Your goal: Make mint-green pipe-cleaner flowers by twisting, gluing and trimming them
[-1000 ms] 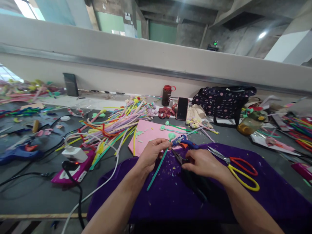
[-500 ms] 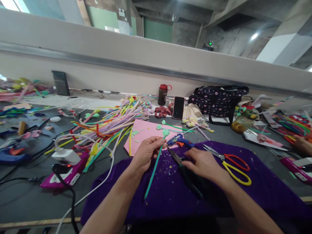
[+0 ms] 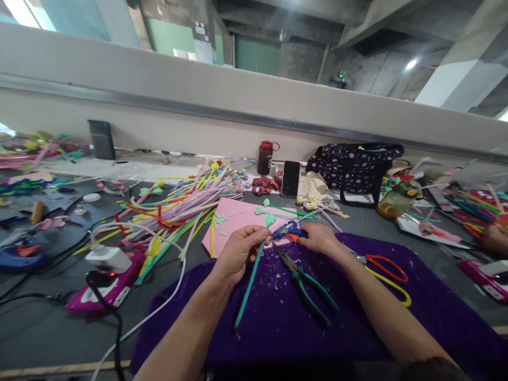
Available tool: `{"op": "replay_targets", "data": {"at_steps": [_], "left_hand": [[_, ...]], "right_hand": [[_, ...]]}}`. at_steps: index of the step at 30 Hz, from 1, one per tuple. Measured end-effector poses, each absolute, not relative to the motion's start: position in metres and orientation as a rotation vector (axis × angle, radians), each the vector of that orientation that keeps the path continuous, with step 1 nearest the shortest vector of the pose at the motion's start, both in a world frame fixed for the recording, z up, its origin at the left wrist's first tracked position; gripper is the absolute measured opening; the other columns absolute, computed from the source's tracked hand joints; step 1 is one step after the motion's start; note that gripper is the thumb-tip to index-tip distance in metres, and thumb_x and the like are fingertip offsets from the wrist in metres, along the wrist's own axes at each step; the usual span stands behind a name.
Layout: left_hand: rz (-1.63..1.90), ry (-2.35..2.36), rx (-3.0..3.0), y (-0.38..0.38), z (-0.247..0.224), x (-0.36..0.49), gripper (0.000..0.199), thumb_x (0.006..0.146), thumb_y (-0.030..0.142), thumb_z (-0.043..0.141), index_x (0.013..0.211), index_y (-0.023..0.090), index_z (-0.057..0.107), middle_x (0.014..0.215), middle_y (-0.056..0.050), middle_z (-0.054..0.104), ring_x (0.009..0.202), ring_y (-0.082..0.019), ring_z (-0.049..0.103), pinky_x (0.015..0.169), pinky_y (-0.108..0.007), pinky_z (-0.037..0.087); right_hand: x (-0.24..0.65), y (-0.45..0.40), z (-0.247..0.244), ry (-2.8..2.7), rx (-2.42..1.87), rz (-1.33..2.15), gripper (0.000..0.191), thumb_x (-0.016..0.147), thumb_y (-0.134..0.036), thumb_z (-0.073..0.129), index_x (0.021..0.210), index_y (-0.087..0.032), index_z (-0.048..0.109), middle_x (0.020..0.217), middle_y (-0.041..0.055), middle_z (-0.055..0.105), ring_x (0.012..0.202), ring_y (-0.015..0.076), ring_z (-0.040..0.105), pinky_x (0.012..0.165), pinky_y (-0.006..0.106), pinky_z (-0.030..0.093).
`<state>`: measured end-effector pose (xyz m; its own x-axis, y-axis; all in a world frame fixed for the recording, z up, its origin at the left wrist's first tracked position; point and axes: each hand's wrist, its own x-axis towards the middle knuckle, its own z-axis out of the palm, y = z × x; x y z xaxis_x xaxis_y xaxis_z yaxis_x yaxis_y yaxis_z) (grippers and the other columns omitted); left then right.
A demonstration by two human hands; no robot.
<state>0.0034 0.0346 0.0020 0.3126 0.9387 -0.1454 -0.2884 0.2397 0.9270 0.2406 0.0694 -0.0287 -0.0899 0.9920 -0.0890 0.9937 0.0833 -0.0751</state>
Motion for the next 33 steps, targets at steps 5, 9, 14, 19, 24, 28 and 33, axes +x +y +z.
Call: {"op": "replay_targets", "data": {"at_steps": [5,9,14,19,24,28,33], "left_hand": [[1.029,0.880,0.946,0.034,0.002,0.002,0.025,0.065,0.034,0.067,0.073,0.011,0.062,0.061,0.001,0.057,0.036,0.001,0.033,0.030,-0.012,0.018],[1.054,0.874,0.936,0.034,0.002,0.001,0.025,0.065,0.035,0.067,0.074,0.011,0.062,0.060,0.000,0.058,0.036,0.000,0.036,0.030,-0.012,0.019],[1.112,0.852,0.890,0.034,0.005,-0.001,0.025,0.065,0.035,0.067,0.071,0.012,0.059,0.062,0.000,0.061,0.034,0.000,0.038,0.030,-0.013,0.021],[1.113,0.801,0.852,0.035,0.003,-0.003,0.024,0.066,0.034,0.066,0.071,0.013,0.057,0.061,0.000,0.062,0.031,0.000,0.041,0.028,-0.012,0.022],[1.091,0.775,0.822,0.038,-0.003,-0.003,0.024,0.071,0.033,0.062,0.083,0.013,0.057,0.064,0.000,0.064,0.032,-0.002,0.046,0.026,-0.011,0.026],[1.081,0.773,0.817,0.039,-0.003,-0.002,0.024,0.073,0.032,0.061,0.086,0.013,0.057,0.065,-0.001,0.064,0.034,-0.003,0.049,0.026,-0.010,0.029],[1.083,0.766,0.813,0.039,-0.004,0.000,0.023,0.071,0.030,0.064,0.083,0.012,0.057,0.065,-0.001,0.063,0.037,-0.003,0.051,0.027,-0.010,0.033]], "right_hand": [[0.241,0.076,-0.029,2.341,2.154,-0.346,0.025,0.069,-0.036,0.057,0.086,-0.018,0.063,0.090,0.0086,0.066,0.083,0.0243,0.059,0.061,0.026,0.037],[0.243,0.068,-0.027,2.395,2.190,-0.582,0.024,0.073,-0.029,0.051,0.092,-0.016,0.058,0.069,0.0031,0.064,0.058,0.0151,0.059,0.050,0.021,0.036],[0.248,0.044,-0.017,2.547,2.440,-1.487,0.026,0.073,-0.027,0.054,0.096,-0.016,0.051,0.050,-0.0078,0.046,0.037,0.0078,0.041,0.038,0.019,0.029],[0.242,0.030,-0.011,2.759,2.318,-2.139,0.027,0.078,-0.035,0.054,0.096,-0.016,0.053,0.057,-0.0039,0.048,0.046,0.0090,0.043,0.044,0.020,0.033],[0.229,0.021,-0.011,2.876,2.383,-2.249,0.020,0.079,-0.032,0.056,0.093,-0.019,0.053,0.079,0.0012,0.060,0.063,0.0117,0.055,0.060,0.024,0.044],[0.224,0.008,-0.003,2.967,2.165,-2.223,0.020,0.079,-0.028,0.056,0.096,-0.019,0.052,0.098,0.0057,0.062,0.061,0.0116,0.057,0.056,0.025,0.045],[0.220,-0.002,-0.001,2.921,2.433,-2.123,0.022,0.073,-0.025,0.063,0.091,-0.018,0.053,0.098,0.0071,0.064,0.066,0.0148,0.061,0.056,0.025,0.047]]}}
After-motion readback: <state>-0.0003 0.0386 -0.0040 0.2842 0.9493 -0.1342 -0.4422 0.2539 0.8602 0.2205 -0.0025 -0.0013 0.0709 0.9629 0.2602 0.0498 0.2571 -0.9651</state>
